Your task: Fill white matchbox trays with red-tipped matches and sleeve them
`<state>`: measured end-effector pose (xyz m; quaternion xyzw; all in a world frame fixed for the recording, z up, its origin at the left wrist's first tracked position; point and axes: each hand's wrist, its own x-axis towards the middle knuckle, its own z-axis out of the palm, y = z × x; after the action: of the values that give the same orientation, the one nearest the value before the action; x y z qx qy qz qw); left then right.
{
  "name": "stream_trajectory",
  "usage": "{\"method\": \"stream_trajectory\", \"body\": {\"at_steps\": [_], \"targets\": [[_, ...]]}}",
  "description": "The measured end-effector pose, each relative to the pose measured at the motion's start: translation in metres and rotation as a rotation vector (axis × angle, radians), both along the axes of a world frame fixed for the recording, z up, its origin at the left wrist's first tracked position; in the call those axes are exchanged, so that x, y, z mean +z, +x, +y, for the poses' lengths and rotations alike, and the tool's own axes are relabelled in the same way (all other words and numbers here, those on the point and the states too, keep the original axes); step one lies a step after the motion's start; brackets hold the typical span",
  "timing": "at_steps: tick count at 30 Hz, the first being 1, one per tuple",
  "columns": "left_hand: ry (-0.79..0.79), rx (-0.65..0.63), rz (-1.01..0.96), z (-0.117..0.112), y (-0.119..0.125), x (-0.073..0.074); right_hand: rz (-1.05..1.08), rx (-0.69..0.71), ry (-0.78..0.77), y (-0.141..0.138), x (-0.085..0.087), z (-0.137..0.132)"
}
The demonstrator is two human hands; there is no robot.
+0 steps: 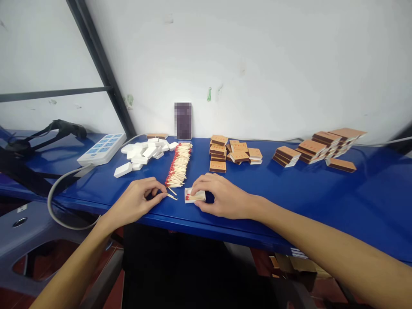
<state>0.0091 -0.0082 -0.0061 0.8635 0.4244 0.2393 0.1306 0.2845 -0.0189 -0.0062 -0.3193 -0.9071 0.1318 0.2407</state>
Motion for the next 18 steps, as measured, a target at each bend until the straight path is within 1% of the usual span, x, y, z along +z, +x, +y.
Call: {"method": "stream_trajectory", "body": {"at_steps": [12, 18], "targets": [[0.015, -0.049, 0.023, 0.0014, -0.0016, 0.0002, -0.011, -0.018, 0.056, 0.0003, -0.0013, -0.0014], [0.056, 0.022, 0.006, -0.0005, 0.0006, -0.0003, -0.052, -0.019, 0.038, 0.001, -0.0002, -0.0016]]}}
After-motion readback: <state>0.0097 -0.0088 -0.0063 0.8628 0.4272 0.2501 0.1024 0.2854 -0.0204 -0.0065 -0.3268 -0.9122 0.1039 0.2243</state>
